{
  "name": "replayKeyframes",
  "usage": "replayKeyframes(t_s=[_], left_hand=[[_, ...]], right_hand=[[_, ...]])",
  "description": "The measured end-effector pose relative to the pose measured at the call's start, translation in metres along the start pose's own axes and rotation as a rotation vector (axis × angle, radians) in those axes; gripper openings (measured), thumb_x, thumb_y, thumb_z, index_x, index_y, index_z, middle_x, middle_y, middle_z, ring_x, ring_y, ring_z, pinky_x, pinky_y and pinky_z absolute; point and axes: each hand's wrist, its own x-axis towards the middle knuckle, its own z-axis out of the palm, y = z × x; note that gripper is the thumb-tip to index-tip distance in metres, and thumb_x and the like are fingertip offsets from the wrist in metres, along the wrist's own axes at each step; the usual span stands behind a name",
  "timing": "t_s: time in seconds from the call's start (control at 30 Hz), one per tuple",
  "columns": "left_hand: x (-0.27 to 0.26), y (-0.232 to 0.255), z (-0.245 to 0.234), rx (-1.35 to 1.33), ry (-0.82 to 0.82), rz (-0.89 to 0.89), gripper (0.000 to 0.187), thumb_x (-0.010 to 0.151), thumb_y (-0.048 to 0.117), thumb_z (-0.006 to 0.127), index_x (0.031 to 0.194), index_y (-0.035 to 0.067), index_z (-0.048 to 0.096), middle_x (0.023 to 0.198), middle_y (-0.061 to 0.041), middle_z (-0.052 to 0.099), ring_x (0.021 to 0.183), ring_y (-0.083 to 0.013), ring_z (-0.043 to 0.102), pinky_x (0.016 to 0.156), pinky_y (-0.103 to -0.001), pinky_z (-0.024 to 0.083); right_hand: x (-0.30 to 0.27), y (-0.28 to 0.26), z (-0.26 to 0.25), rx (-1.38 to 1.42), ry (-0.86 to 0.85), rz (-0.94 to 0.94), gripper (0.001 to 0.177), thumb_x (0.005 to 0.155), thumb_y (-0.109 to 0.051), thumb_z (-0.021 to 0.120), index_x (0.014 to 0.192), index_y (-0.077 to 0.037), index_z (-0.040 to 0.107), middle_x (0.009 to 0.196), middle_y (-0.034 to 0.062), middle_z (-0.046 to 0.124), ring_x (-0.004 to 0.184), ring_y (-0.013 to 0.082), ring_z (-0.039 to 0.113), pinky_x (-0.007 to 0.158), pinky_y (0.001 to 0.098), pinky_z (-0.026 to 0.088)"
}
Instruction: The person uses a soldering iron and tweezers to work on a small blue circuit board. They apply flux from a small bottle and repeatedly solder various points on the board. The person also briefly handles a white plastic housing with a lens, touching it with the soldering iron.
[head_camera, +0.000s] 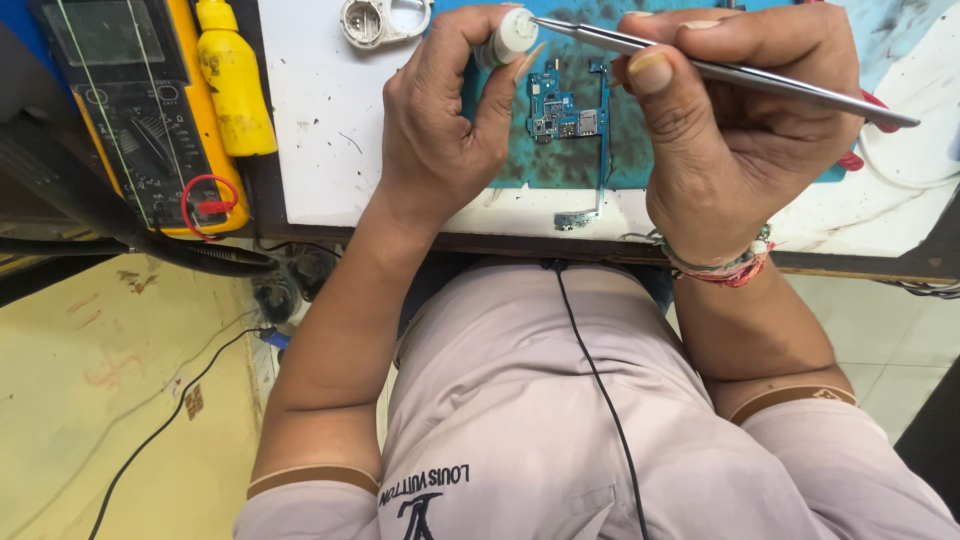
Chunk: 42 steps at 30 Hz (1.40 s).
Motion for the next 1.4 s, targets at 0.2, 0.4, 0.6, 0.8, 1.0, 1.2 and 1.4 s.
replayKeyframes(t_s=[0.2,0.4,0.6,0.8,1.0,1.2,1.4], left_hand=[[0.000,-0.001,0.000,0.009,-0.004,0.017,0.015,0.113,0.012,0.068,0.124,0.011,0.058,0.105,-0.004,0.072,0.089,-0.0126,0.076,0.075,-0.027,0.061],[0.000,-0.002,0.001,0.007,-0.005,0.024,0.014,0.113,0.012,0.068,0.123,0.010,0.059,0.105,-0.004,0.072,0.090,-0.0131,0.077,0.076,-0.026,0.063],[-0.001,-0.001,0.002,0.010,-0.004,0.022,0.014,0.112,0.012,0.068,0.123,0.010,0.059,0.108,-0.004,0.073,0.094,-0.0135,0.078,0.080,-0.026,0.065],[0.000,0.000,0.001,0.022,-0.008,0.038,0.014,0.113,0.012,0.068,0.124,0.010,0.060,0.111,-0.005,0.073,0.095,-0.0137,0.077,0.080,-0.025,0.065],[0.000,0.000,0.001,0.020,-0.011,0.036,0.014,0.112,0.011,0.068,0.123,0.010,0.060,0.109,-0.004,0.073,0.092,-0.0131,0.077,0.078,-0.025,0.064],[-0.001,-0.002,0.002,0.029,-0.001,0.052,0.015,0.112,0.010,0.069,0.123,0.010,0.059,0.108,-0.004,0.072,0.090,-0.0134,0.077,0.076,-0.026,0.063],[-0.002,-0.001,0.001,0.036,0.006,0.078,0.016,0.112,0.010,0.069,0.124,0.011,0.059,0.109,-0.005,0.071,0.092,-0.0145,0.077,0.076,-0.027,0.063]], right_hand=[[-0.003,0.001,-0.003,-0.045,-0.013,-0.009,0.022,0.114,0.000,0.074,0.121,-0.001,0.053,0.111,0.0175,0.072,0.100,0.0172,0.075,0.086,0.0250,0.063],[-0.005,-0.002,-0.001,-0.037,0.028,0.040,0.024,0.111,0.001,0.076,0.118,-0.002,0.052,0.108,0.0182,0.073,0.097,0.0173,0.075,0.083,0.0247,0.063],[-0.009,-0.008,-0.002,-0.082,0.008,0.015,0.026,0.116,0.004,0.078,0.118,-0.001,0.052,0.113,0.0183,0.072,0.107,0.0196,0.075,0.090,0.0246,0.062],[-0.007,-0.013,-0.002,-0.153,-0.016,-0.009,0.027,0.116,0.005,0.078,0.118,0.000,0.052,0.112,0.0186,0.071,0.107,0.0206,0.075,0.090,0.0259,0.059],[-0.011,-0.012,-0.001,-0.111,0.010,0.022,0.025,0.116,0.002,0.075,0.118,0.000,0.051,0.113,0.0204,0.073,0.101,0.0181,0.074,0.083,0.0234,0.061],[-0.016,0.000,0.006,0.032,0.070,0.045,0.021,0.116,-0.003,0.073,0.117,-0.003,0.052,0.113,0.0200,0.074,0.089,0.0183,0.075,0.079,0.0273,0.064],[-0.027,0.021,0.018,0.293,0.220,0.152,0.016,0.113,-0.008,0.072,0.115,-0.004,0.057,0.112,0.0199,0.075,0.084,0.0210,0.073,0.072,0.0314,0.060]])
